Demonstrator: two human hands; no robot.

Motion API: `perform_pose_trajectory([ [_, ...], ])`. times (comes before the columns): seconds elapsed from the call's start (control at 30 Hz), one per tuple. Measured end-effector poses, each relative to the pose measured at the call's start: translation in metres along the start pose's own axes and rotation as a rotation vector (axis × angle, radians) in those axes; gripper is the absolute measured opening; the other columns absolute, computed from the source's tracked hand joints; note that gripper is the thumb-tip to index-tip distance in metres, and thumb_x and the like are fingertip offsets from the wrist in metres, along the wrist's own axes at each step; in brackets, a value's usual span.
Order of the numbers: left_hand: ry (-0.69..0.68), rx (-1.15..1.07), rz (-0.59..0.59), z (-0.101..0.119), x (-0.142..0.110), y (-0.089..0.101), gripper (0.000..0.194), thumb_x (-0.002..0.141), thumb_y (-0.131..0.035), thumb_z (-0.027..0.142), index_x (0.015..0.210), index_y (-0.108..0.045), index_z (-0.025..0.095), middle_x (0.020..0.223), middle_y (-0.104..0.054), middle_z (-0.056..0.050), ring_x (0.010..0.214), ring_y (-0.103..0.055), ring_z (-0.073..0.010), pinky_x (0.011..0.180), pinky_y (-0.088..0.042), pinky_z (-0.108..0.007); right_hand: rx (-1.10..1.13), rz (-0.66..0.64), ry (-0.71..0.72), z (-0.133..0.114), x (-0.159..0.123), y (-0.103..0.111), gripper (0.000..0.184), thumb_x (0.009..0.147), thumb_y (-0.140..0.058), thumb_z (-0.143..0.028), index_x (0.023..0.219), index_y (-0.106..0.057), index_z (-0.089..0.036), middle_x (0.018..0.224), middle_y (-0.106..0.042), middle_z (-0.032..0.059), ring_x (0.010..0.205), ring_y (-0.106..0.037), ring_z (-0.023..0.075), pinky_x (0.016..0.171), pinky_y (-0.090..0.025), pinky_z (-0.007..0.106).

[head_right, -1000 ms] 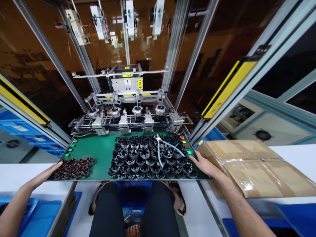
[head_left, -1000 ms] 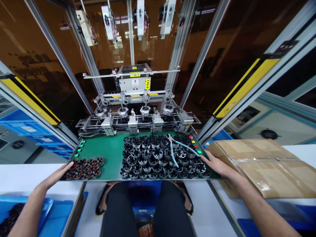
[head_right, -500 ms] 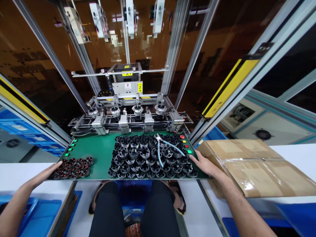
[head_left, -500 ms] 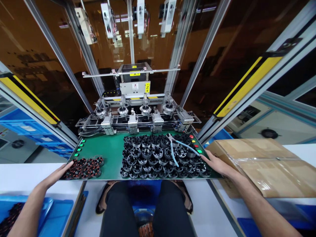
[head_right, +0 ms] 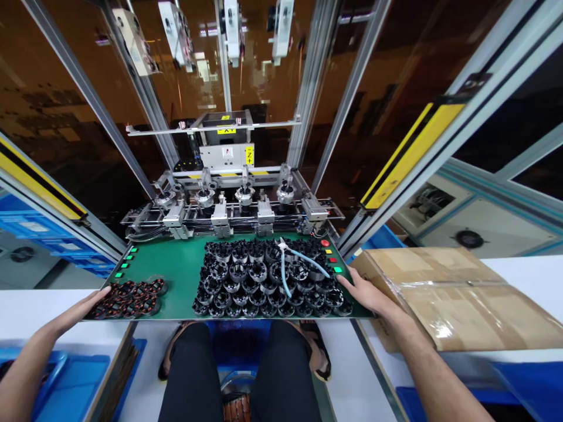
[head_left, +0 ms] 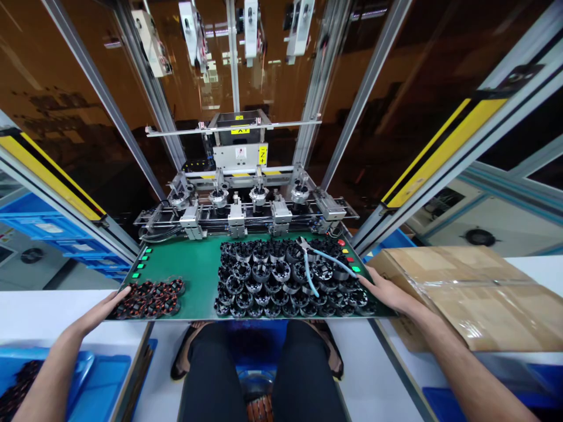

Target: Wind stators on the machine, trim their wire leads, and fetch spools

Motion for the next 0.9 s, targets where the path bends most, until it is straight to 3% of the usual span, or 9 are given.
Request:
perform_pose_trajectory([
  [0.2, 0.011, -0.027, -0.012, 0.005, -0.004, -0.002, 0.169, 0.058, -0.058, 0.124, 0.172, -0.061, 0.0, 0.177, -0.06, -0.026, 0.17, -0.055, -0.046, 0.147, -0.036, -0.05, 0.015, -0.026, -0.011, -0.003, -0.002, 0.0, 0.101, 0.095, -0.045, -0.087, 0.172, -0.053, -0.022, 0.155, -0.082, 0.0166, 0.149, -0.077, 0.0424, 0.131, -0.061, 0.051],
  [0.33, 0.023, -0.054, -0.06, 0.011, -0.008, -0.005, 0.179, 0.053, -0.058, 0.127, 0.177, -0.055, -0.001, 0.183, -0.052, -0.025, 0.174, -0.05, -0.0445, 0.148, -0.034, -0.046, 0.01, -0.038, -0.015, 0.0, -0.001, -0.001, 0.099, 0.097, -0.044, -0.087, 0.174, -0.05, -0.026, 0.15, -0.084, 0.0152, 0.148, -0.077, 0.0429, 0.131, -0.06, 0.054],
  [0.47, 0.016, -0.056, -0.058, 0.013, -0.009, -0.005, 0.178, 0.054, -0.058, 0.127, 0.176, -0.056, -0.001, 0.181, -0.054, -0.024, 0.174, -0.051, -0.0437, 0.147, -0.036, -0.044, 0.004, -0.027, -0.02, 0.005, 0.002, -0.003, 0.1, 0.096, -0.043, -0.087, 0.174, -0.05, -0.025, 0.147, -0.086, 0.0152, 0.143, -0.08, 0.0437, 0.129, -0.061, 0.055],
  [0.67, 0.036, -0.076, -0.065, -0.003, -0.001, -0.007, 0.176, 0.056, -0.058, 0.126, 0.176, -0.055, -0.004, 0.183, -0.052, -0.023, 0.175, -0.048, -0.0445, 0.148, -0.034, -0.045, 0.009, -0.016, -0.017, 0.003, 0.001, -0.002, 0.097, 0.097, -0.045, -0.087, 0.172, -0.053, -0.025, 0.147, -0.086, 0.0162, 0.143, -0.08, 0.0442, 0.128, -0.062, 0.057],
  [0.77, 0.027, -0.08, -0.064, -0.013, 0.006, -0.006, 0.169, 0.064, -0.058, 0.124, 0.176, -0.055, -0.002, 0.183, -0.053, -0.022, 0.174, -0.05, -0.0436, 0.15, -0.03, -0.046, 0.013, -0.007, -0.009, 0.001, -0.001, 0.0, 0.095, 0.098, -0.045, -0.086, 0.17, -0.053, -0.026, 0.15, -0.085, 0.0154, 0.145, -0.079, 0.0432, 0.129, -0.061, 0.056],
  [0.9, 0.019, -0.089, -0.061, -0.02, 0.01, -0.006, 0.157, 0.071, -0.059, 0.12, 0.173, -0.06, 0.002, 0.178, -0.06, -0.021, 0.17, -0.057, -0.044, 0.148, -0.036, -0.049, 0.021, -0.009, -0.024, 0.001, -0.002, 0.0, 0.096, 0.096, -0.046, -0.087, 0.17, -0.054, -0.025, 0.149, -0.085, 0.0156, 0.145, -0.079, 0.0435, 0.129, -0.061, 0.054],
])
Point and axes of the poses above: each hand's wrist, its own x-axis towards the middle knuckle, its own y-axis out of the back of the hand, z = x × y, the point moved 8 cm from there along x, towards the middle knuckle
